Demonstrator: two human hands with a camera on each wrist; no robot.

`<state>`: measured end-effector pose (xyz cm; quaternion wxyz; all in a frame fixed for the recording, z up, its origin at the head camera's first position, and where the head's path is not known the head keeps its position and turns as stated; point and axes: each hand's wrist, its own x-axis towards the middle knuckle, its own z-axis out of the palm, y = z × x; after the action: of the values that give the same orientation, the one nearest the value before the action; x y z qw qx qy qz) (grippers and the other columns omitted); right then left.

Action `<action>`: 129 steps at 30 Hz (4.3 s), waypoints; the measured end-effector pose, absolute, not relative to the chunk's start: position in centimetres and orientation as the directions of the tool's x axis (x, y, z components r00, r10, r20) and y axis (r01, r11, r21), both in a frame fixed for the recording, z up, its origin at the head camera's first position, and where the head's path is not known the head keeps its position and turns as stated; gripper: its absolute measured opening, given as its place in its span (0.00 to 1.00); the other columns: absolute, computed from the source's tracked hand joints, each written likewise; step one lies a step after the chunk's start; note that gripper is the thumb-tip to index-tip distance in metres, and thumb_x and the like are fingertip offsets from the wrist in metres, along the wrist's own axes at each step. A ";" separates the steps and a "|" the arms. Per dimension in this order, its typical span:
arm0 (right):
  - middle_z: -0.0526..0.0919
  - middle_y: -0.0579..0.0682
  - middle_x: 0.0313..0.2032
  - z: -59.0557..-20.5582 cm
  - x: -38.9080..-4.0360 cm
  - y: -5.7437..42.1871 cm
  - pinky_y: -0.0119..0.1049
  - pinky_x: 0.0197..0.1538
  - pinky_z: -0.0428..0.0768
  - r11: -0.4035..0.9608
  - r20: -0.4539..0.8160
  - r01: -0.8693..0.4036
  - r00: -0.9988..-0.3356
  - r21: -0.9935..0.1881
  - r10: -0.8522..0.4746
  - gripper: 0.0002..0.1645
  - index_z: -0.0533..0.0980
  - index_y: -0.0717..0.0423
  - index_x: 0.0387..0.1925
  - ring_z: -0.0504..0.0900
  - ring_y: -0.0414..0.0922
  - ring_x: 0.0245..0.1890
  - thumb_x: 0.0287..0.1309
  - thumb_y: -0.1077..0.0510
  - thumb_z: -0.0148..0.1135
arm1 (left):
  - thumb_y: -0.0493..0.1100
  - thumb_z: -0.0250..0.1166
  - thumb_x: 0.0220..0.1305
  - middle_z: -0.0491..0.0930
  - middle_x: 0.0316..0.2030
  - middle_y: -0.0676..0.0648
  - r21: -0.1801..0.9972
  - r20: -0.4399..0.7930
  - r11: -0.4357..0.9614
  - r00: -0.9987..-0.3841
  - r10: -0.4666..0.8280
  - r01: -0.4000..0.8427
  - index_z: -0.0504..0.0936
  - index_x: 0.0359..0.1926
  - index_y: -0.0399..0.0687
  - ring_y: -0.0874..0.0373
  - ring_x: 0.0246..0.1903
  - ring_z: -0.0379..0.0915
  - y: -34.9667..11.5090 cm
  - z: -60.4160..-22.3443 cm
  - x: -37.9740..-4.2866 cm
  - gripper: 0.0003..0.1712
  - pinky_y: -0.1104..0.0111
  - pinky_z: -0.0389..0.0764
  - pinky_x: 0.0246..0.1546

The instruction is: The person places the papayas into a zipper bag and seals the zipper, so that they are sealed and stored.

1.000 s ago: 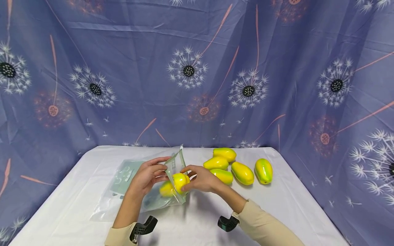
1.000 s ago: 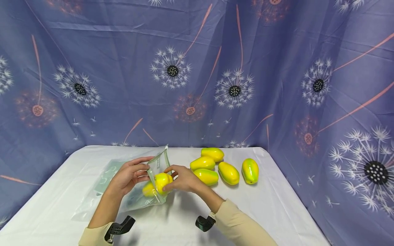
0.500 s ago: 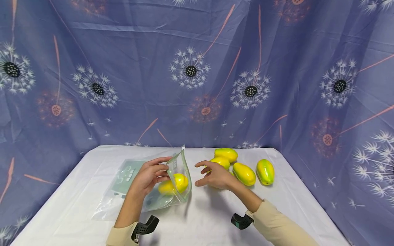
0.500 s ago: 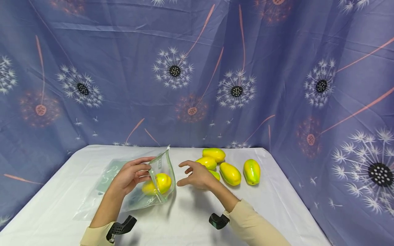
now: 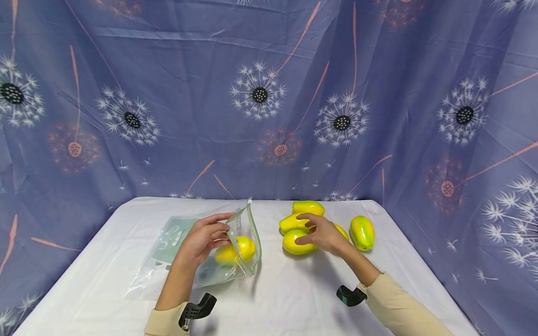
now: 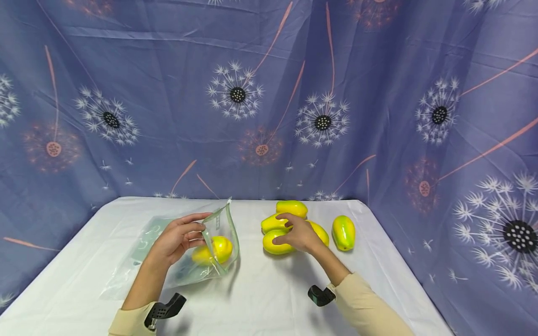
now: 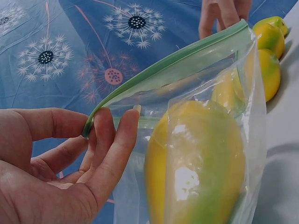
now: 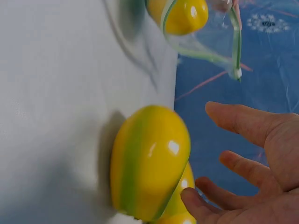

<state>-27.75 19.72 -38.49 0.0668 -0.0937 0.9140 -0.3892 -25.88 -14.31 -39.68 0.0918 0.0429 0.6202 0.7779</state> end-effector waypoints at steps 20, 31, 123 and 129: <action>0.81 0.63 0.56 -40.8 -27.5 22.1 0.52 0.55 0.80 0.802 0.009 -0.239 -0.960 -0.547 -0.280 0.41 0.78 0.53 0.62 0.80 0.57 0.52 0.43 0.53 0.82 | 0.29 0.58 0.68 0.79 0.39 0.47 0.968 -0.058 -0.228 -0.978 0.202 -0.104 0.71 0.69 0.31 0.57 0.28 0.81 -14.3 -39.7 -26.0 0.28 0.62 0.88 0.40; 0.83 0.56 0.50 -41.6 -27.7 22.2 0.47 0.49 0.80 0.791 0.008 -0.216 -0.966 -0.573 -0.257 0.39 0.78 0.50 0.61 0.80 0.52 0.48 0.44 0.54 0.82 | 0.29 0.58 0.67 0.81 0.39 0.49 0.970 -0.061 -0.219 -0.979 0.196 -0.104 0.72 0.69 0.32 0.56 0.28 0.81 -14.4 -39.8 -26.1 0.28 0.63 0.88 0.40; 0.84 0.48 0.53 -37.9 -25.3 15.7 0.43 0.47 0.82 0.695 -0.051 -0.339 -0.878 -0.633 -0.475 0.38 0.80 0.43 0.60 0.81 0.46 0.47 0.44 0.50 0.81 | 0.30 0.58 0.68 0.75 0.50 0.41 0.974 -0.070 -0.196 -0.976 0.205 -0.111 0.73 0.68 0.34 0.55 0.28 0.80 -14.1 -40.0 -26.0 0.28 0.64 0.88 0.40; 0.84 0.51 0.53 -38.1 -25.4 15.2 0.40 0.45 0.83 0.673 -0.048 -0.348 -0.867 -0.653 -0.495 0.37 0.80 0.46 0.60 0.82 0.48 0.47 0.44 0.52 0.81 | 0.29 0.58 0.68 0.75 0.51 0.40 0.972 -0.078 -0.201 -0.977 0.198 -0.119 0.73 0.68 0.34 0.55 0.28 0.80 -14.1 -40.0 -26.1 0.27 0.64 0.88 0.39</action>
<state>-25.42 15.18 -38.07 0.1112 -0.2322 0.9079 -0.3309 -26.07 -14.08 -40.03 0.1023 0.0318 0.6236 0.7744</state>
